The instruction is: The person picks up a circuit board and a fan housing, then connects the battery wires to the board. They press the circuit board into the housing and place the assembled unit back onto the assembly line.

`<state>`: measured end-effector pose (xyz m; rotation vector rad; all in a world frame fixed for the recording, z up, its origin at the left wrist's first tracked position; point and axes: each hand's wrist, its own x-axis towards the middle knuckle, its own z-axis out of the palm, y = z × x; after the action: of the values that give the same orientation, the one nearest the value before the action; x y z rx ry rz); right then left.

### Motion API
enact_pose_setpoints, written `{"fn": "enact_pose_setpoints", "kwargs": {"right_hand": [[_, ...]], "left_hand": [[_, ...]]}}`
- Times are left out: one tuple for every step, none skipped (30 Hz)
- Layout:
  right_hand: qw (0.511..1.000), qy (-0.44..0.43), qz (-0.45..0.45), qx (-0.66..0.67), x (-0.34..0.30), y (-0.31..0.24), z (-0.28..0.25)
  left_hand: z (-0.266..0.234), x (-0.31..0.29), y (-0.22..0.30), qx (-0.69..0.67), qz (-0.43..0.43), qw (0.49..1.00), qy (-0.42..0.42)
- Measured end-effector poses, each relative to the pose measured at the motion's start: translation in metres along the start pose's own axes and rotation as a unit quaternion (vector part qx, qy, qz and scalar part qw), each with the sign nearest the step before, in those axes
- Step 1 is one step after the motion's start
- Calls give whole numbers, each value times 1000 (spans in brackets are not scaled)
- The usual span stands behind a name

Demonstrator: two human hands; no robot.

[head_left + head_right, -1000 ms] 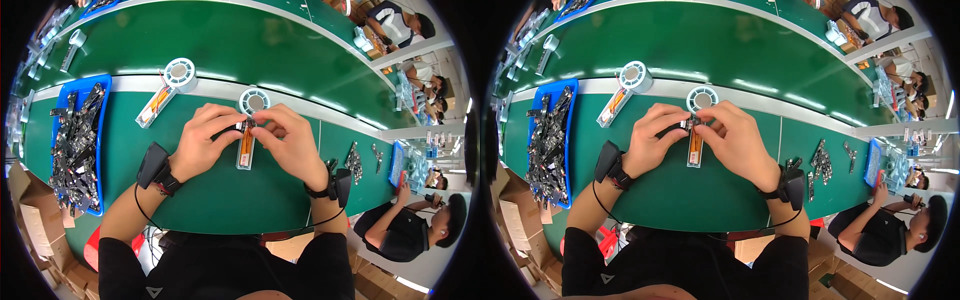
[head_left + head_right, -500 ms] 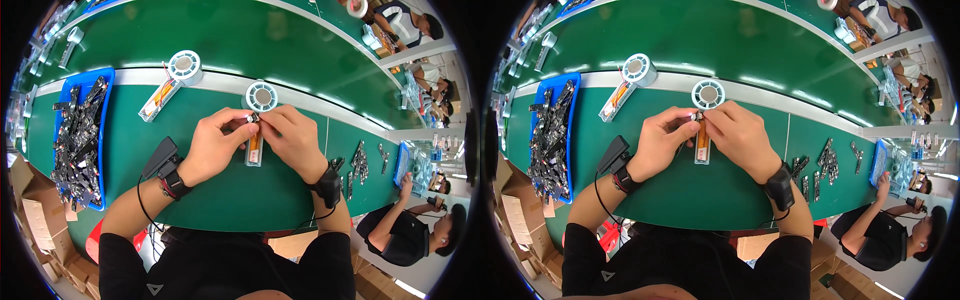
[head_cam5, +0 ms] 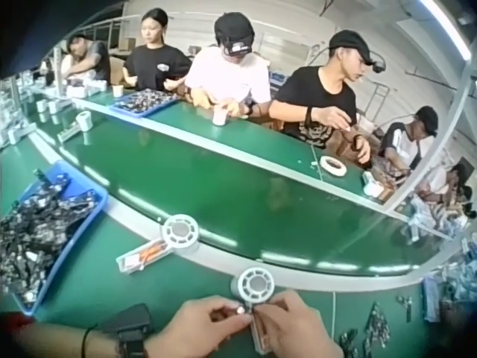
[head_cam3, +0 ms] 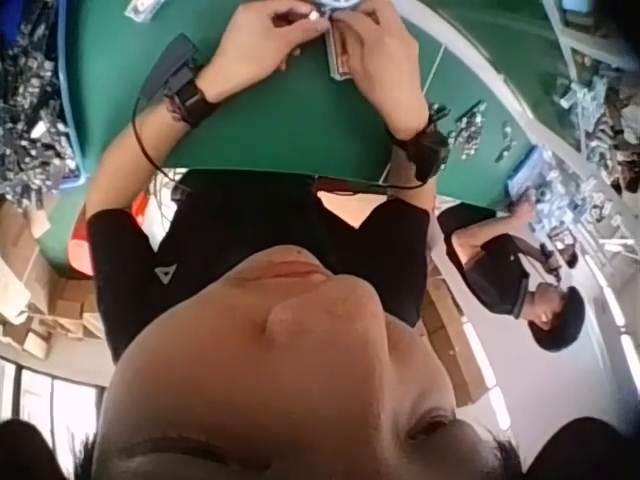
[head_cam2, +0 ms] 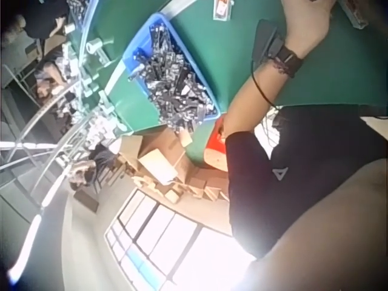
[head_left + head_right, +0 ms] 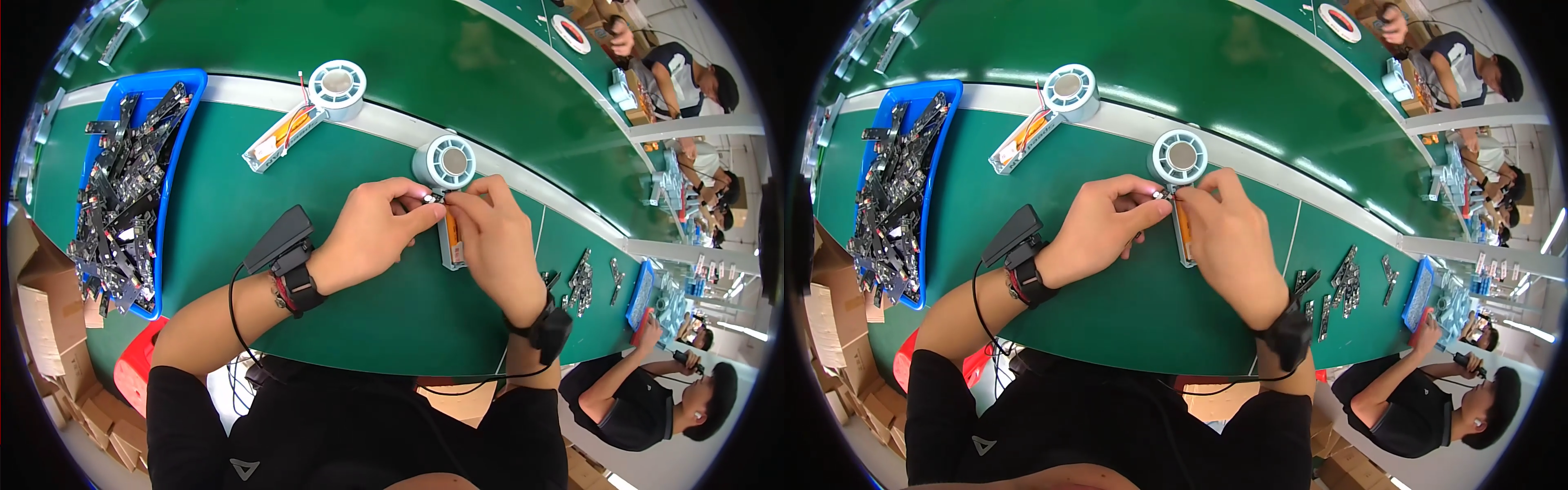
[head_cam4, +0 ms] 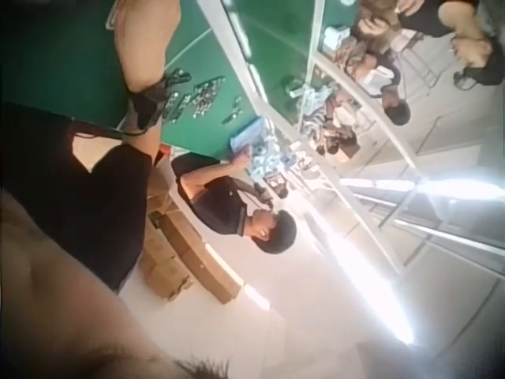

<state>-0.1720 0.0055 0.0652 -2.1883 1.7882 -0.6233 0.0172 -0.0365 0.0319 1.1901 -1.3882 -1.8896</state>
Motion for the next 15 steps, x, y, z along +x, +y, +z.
{"fn": "enact_pose_setpoints", "kwargs": {"right_hand": [[999, -13, 16, 33, 1, 4, -1], [999, -13, 16, 32, 2, 7, 0], [998, -6, 33, 57, 1, 10, 2], [995, 3, 51, 84, 1, 12, 7], [991, 12, 70, 111, 1, 13, 10], [991, 14, 71, 110, 3, 12, 12], [989, 32, 97, 111, 3, 11, 13], [985, 50, 123, 111, 3, 10, 14], [980, 68, 149, 111, 2, 9, 14], [980, 68, 149, 111, 1, 12, 16], [989, 86, 95, 74, -1, 16, 20], [993, 103, 40, 37, -4, 19, 23], [993, 121, -14, -1, -4, 20, 25], [993, 121, -14, -1, -6, 18, 24], [994, 103, -24, -37, -8, 13, 20]], "left_hand": [[0, 2, 0, -1, 1, 1000, 0], [-1, 4, 0, -25, -7, 1000, -16], [-1, 6, 0, -49, -14, 998, -32], [-3, 6, -1, -71, -21, 996, -49], [-4, 6, -1, -70, -21, 996, -50], [-5, 6, -1, -76, -23, 996, -47], [-5, 4, -1, -84, -26, 995, -45], [-4, 4, -1, -93, -30, 994, -43], [-3, 4, 0, -94, -31, 994, -45], [-3, 4, 1, -88, -31, 995, -46], [-4, 5, 2, -82, -31, 995, -47], [-4, 5, 2, -76, -32, 995, -47], [-4, 6, 2, -76, -32, 995, -48], [-3, 6, 0, -94, -31, 994, -41], [-2, 6, -2, -111, -30, 993, -34]]}}
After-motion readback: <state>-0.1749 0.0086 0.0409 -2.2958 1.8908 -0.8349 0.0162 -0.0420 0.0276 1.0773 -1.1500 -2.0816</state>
